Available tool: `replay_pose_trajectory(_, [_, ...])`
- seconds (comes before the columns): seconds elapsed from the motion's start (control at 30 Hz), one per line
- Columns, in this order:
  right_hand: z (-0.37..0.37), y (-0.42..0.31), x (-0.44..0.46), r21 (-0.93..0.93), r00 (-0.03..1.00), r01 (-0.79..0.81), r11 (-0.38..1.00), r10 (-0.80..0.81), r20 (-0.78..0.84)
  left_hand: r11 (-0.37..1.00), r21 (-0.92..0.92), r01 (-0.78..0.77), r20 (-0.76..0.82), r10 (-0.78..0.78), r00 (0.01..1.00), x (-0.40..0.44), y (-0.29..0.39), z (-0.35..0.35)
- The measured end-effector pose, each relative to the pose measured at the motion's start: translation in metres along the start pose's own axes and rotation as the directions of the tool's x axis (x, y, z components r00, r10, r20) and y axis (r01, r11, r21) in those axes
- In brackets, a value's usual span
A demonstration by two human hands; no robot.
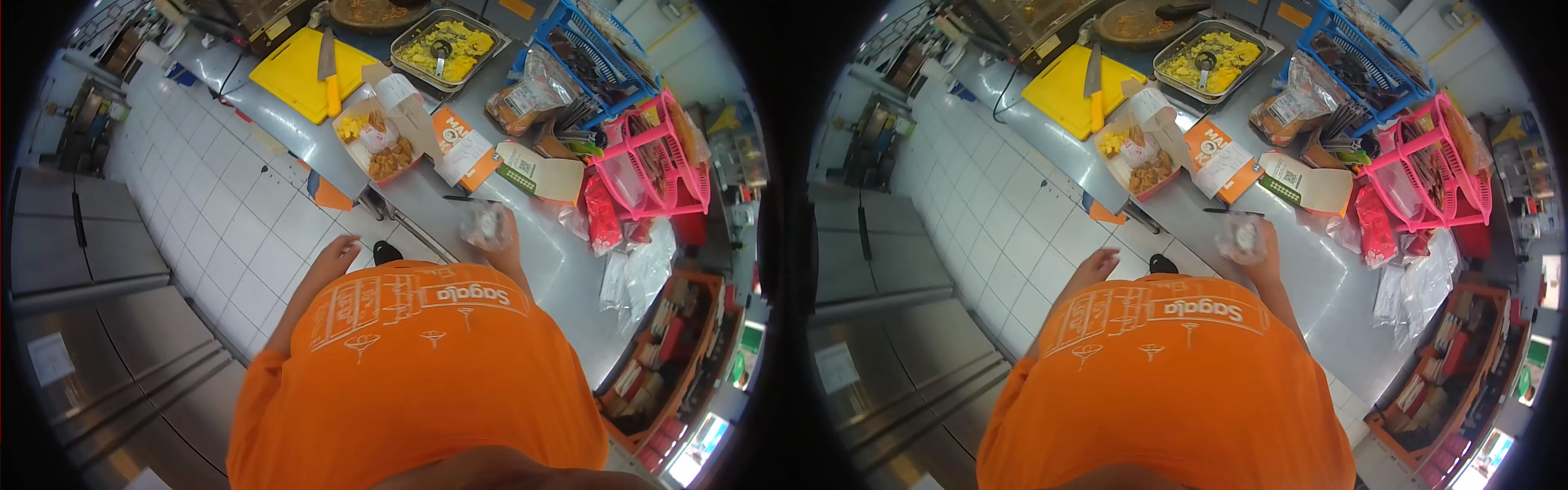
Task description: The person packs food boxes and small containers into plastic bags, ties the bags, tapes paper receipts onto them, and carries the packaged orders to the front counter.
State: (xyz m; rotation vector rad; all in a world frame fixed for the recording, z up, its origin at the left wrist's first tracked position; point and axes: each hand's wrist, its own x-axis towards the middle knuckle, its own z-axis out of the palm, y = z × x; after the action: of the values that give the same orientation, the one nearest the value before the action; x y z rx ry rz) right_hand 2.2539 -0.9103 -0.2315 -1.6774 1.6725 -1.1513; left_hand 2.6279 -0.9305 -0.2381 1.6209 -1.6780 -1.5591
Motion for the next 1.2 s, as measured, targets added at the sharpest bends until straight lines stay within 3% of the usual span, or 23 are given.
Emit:
replay_pose_trajectory(0.07, [-0.01,0.005,-0.017,-0.004,0.981,-0.114,0.993,0.112,-0.158,0.984,0.071,-0.161,0.182,0.146,0.972,0.032,0.062,-0.019])
replay_pose_trajectory(0.17, [-0.041,0.021,-0.062,0.014,0.863,-0.307,0.952,0.284,-0.418,0.98,0.052,-0.19,0.494,0.14,0.858,0.066,0.123,-0.017])
replay_pose_trajectory(0.27, [-0.059,0.025,-0.091,0.14,0.453,-0.575,0.806,0.456,-0.766,0.976,-0.016,-0.216,0.644,0.175,0.745,0.087,0.138,0.007])
replay_pose_trajectory(0.37, [-0.076,0.013,-0.114,-0.125,0.719,-0.57,0.812,0.42,-0.553,0.985,-0.05,-0.168,0.718,0.152,0.679,0.097,0.128,0.027])
replay_pose_trajectory(0.47, [-0.088,0.025,-0.11,0.052,0.521,-0.639,0.767,0.482,-0.705,0.994,-0.042,-0.098,0.768,0.095,0.633,0.105,0.111,0.03])
replay_pose_trajectory(0.57, [-0.084,0.033,-0.105,-0.065,0.5,-0.71,0.701,0.437,-0.748,0.994,0.112,-0.013,0.749,-0.076,0.659,0.098,0.126,0.011])
replay_pose_trajectory(0.6, [-0.085,0.023,-0.1,-0.093,0.529,-0.728,0.679,0.469,-0.707,0.997,0.079,-0.025,0.743,-0.043,0.667,0.101,0.116,0.007])
replay_pose_trajectory(0.63, [-0.087,0.004,-0.09,0.007,0.53,-0.693,0.721,0.516,-0.673,0.998,0.044,-0.036,0.737,-0.008,0.676,0.103,0.103,0.003])
replay_pose_trajectory(0.7, [-0.087,-0.03,-0.072,-0.11,0.37,-0.853,0.51,0.444,-0.816,0.999,-0.021,-0.038,0.663,0.043,0.748,0.098,0.093,-0.009])
replay_pose_trajectory(0.8, [-0.065,-0.096,-0.032,-0.354,0.448,-0.63,0.691,-0.049,-0.893,0.995,-0.089,0.034,0.582,0.024,0.813,0.093,0.071,-0.024])
replay_pose_trajectory(0.87, [-0.033,-0.116,-0.01,-0.423,0.593,-0.389,0.819,-0.129,-0.795,0.958,-0.189,0.214,0.58,-0.067,0.812,0.082,0.065,-0.03])
replay_pose_trajectory(0.93, [-0.014,-0.099,0.011,-0.487,0.893,-0.246,0.838,0.0,-0.451,0.922,-0.233,0.31,0.575,-0.127,0.808,0.075,0.065,-0.034])
replay_pose_trajectory(1.0, [0.005,-0.061,0.032,-0.377,0.888,-0.446,0.812,0.35,-0.299,0.913,-0.227,0.339,0.56,-0.162,0.813,0.066,0.071,-0.036])
replay_pose_trajectory(1.1, [0.038,-0.029,0.043,-0.654,0.886,-0.463,0.598,0.346,-0.31,0.918,-0.209,0.336,0.535,-0.18,0.825,0.063,0.072,-0.043])
replay_pose_trajectory(1.2, [0.048,-0.016,0.036,-0.725,0.924,-0.328,0.606,0.366,-0.112,0.944,-0.196,0.265,0.5,-0.137,0.855,0.068,0.055,-0.049])
